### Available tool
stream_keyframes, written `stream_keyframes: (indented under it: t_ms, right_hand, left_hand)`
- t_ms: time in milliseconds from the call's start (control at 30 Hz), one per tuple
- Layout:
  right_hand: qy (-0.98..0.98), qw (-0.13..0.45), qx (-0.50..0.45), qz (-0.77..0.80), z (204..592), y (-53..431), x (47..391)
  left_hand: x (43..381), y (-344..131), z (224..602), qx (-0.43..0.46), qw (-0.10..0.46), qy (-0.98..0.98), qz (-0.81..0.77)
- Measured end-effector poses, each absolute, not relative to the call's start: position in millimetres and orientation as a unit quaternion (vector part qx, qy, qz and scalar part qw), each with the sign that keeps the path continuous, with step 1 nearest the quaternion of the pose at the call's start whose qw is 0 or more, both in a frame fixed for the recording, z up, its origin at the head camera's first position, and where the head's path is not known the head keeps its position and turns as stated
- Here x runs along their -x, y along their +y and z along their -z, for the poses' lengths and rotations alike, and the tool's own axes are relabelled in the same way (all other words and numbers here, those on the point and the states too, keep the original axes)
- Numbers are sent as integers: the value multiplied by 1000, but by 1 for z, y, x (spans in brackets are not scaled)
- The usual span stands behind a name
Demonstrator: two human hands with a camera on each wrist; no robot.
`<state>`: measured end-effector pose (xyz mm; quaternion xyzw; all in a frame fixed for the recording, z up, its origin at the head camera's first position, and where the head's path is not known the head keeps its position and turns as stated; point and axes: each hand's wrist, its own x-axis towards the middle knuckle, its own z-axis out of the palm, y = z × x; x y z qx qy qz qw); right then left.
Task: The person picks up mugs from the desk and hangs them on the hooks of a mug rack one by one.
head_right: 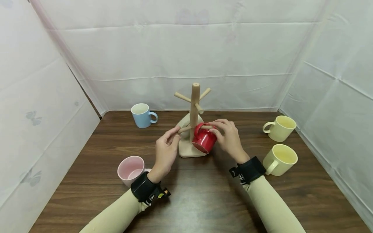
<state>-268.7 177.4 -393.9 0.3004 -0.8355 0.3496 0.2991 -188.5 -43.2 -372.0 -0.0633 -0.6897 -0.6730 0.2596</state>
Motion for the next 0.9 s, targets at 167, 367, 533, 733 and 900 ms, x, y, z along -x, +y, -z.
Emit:
stream_keyframes:
  t_ms: [167,367,533,733,900]
  right_hand:
    - [-837,296,-289,-358,393,179,275]
    - [-843,285,-282,-359,388,175,286]
    - [-850,268,-273,-362,385,173,295]
    - [-856,256,-270,-359,386,170,307]
    - [-856,254,-261,-366,386,166,314]
  left_hand:
    - [169,-37,357,75,265,-707,651]
    - [163,-30,358,96,270,-702,652]
    - [160,-24,360,117,265,-697,656]
    - [157,-16,361,144,271,-717,626]
    - [157,-10,363,163,275,-729,606]
